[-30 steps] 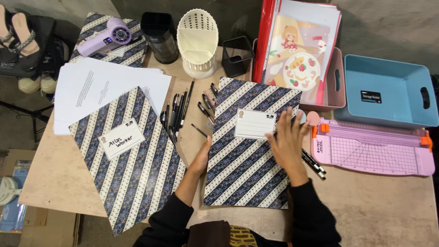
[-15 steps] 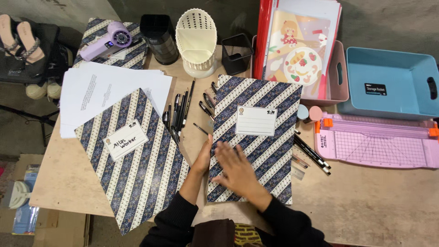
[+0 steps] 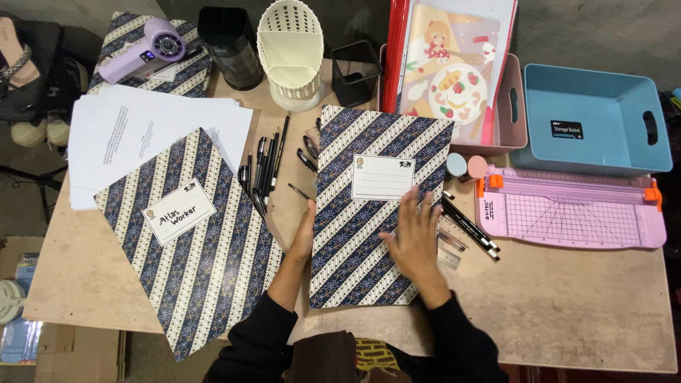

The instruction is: The person sorts and organizes several patterned folders by hand on a desk, placing a smaller document inside one of them.

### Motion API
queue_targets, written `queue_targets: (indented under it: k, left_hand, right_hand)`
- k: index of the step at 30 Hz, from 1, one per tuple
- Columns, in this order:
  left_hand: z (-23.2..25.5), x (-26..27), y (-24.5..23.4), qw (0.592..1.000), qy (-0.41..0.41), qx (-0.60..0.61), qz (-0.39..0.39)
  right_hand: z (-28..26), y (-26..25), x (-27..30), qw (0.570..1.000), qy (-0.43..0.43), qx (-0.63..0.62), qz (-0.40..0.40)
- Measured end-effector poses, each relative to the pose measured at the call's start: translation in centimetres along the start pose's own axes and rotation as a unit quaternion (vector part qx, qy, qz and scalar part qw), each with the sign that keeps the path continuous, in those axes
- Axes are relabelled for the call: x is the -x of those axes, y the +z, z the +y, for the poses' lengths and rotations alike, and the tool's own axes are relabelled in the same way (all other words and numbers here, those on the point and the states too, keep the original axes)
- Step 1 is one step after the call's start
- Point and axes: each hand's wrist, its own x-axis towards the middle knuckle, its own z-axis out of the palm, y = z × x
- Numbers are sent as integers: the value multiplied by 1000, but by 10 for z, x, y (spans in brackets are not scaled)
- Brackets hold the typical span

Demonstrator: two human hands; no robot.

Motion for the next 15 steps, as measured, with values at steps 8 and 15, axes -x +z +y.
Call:
queue_targets:
  k: [8,15]
  left_hand:
    - [6,1,5,997,-31,-2,72]
    - [-3,-3,-2,995,40,-72,60]
  right_hand:
    - [-125,-2,44,966,-247,-43,-60]
    - [-68,20,40,980,-191,12,-59]
